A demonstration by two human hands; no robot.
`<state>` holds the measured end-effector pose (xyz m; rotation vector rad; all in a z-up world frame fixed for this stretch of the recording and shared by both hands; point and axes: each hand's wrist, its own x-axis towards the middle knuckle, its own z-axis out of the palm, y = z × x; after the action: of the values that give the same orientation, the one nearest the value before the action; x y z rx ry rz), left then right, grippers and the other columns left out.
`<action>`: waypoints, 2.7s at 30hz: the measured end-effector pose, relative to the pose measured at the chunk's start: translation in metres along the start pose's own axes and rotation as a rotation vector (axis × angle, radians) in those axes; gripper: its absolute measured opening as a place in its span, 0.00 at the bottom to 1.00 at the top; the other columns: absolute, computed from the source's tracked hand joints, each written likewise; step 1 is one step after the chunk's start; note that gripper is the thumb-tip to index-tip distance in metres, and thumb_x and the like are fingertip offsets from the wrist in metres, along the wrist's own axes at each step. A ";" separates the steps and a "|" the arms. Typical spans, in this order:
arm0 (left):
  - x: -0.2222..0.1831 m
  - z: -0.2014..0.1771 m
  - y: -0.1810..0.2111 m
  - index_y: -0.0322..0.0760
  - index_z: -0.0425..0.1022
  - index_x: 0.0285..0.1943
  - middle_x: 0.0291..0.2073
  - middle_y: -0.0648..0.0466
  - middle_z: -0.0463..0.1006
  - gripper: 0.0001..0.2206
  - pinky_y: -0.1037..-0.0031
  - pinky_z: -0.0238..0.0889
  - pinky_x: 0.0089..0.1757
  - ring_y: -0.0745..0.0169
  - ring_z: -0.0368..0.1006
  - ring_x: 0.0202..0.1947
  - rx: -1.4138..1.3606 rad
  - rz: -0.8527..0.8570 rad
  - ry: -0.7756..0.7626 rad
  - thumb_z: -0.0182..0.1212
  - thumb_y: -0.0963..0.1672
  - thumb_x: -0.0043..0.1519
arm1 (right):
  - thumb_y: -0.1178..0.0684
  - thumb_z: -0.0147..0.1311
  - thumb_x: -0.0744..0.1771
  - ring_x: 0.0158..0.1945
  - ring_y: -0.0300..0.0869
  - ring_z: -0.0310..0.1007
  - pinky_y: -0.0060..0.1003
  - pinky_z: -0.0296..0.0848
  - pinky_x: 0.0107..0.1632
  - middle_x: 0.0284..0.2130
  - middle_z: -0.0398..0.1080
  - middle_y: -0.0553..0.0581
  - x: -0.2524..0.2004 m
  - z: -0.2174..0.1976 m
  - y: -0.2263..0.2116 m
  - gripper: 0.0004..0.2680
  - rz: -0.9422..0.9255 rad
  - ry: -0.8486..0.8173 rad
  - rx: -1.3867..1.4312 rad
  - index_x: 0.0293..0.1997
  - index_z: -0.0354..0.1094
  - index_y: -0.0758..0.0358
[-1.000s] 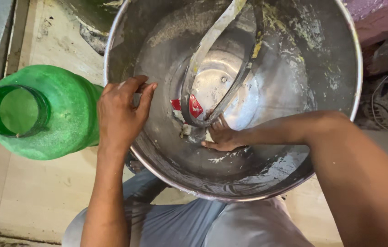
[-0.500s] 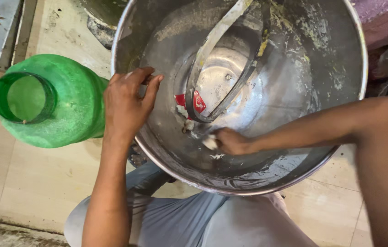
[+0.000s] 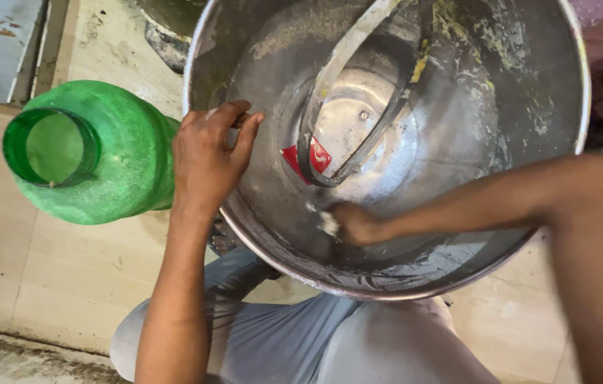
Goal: The person cleans out a large metal mixing bowl with a scraper and by hand, then spreads a large piece of dough across a table, applies a substance to it by hand, and folds it.
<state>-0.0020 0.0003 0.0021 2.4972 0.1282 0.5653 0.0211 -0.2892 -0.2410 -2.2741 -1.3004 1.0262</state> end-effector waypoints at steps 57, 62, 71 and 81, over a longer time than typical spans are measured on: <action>-0.014 0.001 0.035 0.30 0.73 0.49 0.43 0.43 0.70 0.11 0.56 0.65 0.46 0.41 0.70 0.45 0.201 0.115 -0.342 0.65 0.41 0.61 | 0.41 0.65 0.62 0.39 0.52 0.80 0.50 0.78 0.44 0.35 0.78 0.63 0.020 -0.188 0.160 0.17 0.377 -0.175 -0.258 0.43 0.79 0.66; -0.015 0.000 0.030 0.31 0.74 0.45 0.39 0.45 0.72 0.10 0.58 0.66 0.44 0.44 0.72 0.42 0.305 0.118 -0.369 0.67 0.43 0.63 | 0.40 0.69 0.57 0.39 0.52 0.81 0.48 0.78 0.45 0.34 0.79 0.64 -0.080 -0.229 0.214 0.18 0.748 -0.242 -0.520 0.40 0.78 0.62; -0.016 0.002 0.026 0.33 0.73 0.39 0.36 0.46 0.72 0.10 0.57 0.66 0.41 0.44 0.72 0.39 0.132 0.043 -0.237 0.67 0.45 0.65 | 0.54 0.72 0.58 0.44 0.46 0.79 0.40 0.78 0.47 0.40 0.78 0.63 0.001 0.017 0.014 0.21 0.551 0.265 0.730 0.51 0.69 0.70; -0.020 0.001 0.024 0.33 0.71 0.40 0.37 0.46 0.70 0.11 0.56 0.65 0.41 0.43 0.71 0.41 0.094 0.084 -0.225 0.67 0.44 0.64 | 0.65 0.58 0.62 0.25 0.56 0.83 0.49 0.81 0.31 0.29 0.78 0.75 -0.049 -0.134 0.104 0.09 0.764 -0.140 0.859 0.44 0.74 0.76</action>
<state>-0.0199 -0.0242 0.0068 2.6472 -0.0372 0.3138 0.1652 -0.3764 -0.1891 -1.9696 0.1102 1.5871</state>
